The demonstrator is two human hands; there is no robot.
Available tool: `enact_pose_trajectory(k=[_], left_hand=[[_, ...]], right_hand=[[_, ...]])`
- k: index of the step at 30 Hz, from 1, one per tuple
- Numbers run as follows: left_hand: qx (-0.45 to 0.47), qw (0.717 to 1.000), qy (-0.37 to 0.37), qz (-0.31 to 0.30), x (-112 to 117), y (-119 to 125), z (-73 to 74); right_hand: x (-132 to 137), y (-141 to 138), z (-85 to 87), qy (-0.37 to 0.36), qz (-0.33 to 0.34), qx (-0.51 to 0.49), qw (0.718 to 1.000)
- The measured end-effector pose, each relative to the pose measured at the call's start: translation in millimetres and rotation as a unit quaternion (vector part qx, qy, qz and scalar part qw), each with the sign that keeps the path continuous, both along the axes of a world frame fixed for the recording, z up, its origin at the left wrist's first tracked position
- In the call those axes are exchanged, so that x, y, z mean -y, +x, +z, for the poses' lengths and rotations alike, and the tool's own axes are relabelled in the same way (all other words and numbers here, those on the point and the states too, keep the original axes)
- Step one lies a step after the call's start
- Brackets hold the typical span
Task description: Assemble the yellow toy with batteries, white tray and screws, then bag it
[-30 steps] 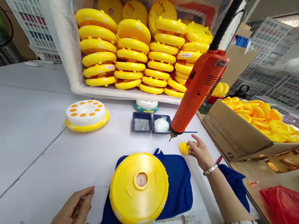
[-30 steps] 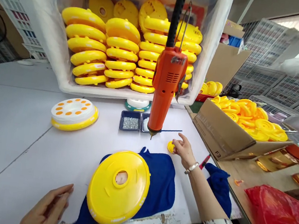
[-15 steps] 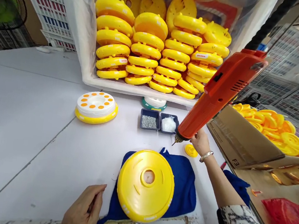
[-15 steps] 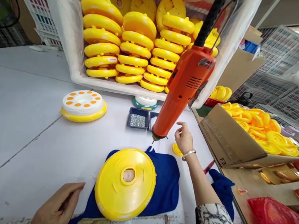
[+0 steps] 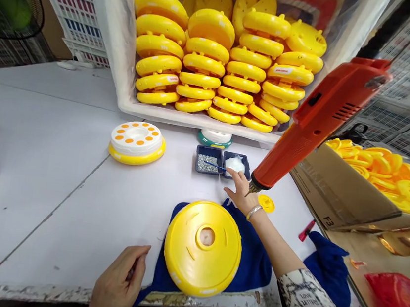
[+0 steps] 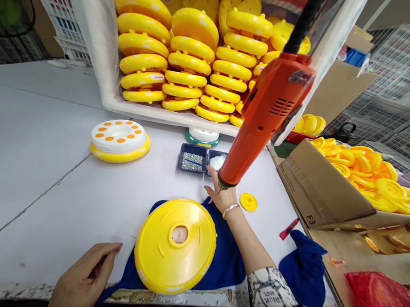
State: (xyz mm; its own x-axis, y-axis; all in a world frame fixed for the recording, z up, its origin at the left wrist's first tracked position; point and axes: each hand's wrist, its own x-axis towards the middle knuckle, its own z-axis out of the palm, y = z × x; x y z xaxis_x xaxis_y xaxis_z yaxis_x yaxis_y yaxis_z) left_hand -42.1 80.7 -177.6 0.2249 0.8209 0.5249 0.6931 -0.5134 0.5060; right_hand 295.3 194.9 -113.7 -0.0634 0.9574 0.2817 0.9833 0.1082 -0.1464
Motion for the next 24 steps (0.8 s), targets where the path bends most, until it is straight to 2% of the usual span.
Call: enact_pose_trajectory(k=[7, 11, 13, 16, 21, 24], left_hand=[[-0.003, 1.0, 0.0, 0.013, 3, 2, 1.6], [-0.01, 1.0, 0.012, 0.014, 1, 1, 0.6], [-0.009, 1.0, 0.015, 0.016, 0, 0, 0.1], [-0.015, 1.0, 0.018, 0.016, 0, 1, -0.5], [-0.022, 0.999, 0.022, 0.023, 1, 4, -2.4], [-0.031, 0.999, 0.026, 0.021, 1, 4, -3.6]], right_hand=[[-34, -25, 3.9, 0.007, -0.043, 0.031, 0.999], [-58, -42, -1.3, 0.011, -0.02, 0.042, 0.999], [-58, -42, -2.0, 0.023, -0.007, 0.038, 0.999], [-35, -26, -0.3, 0.06, -0.014, 0.014, 0.998], [21, 21, -0.8, 0.119, -0.058, -0.076, 0.988], [36, 41, -5.7, 0.151, -0.094, -0.158, 0.971]])
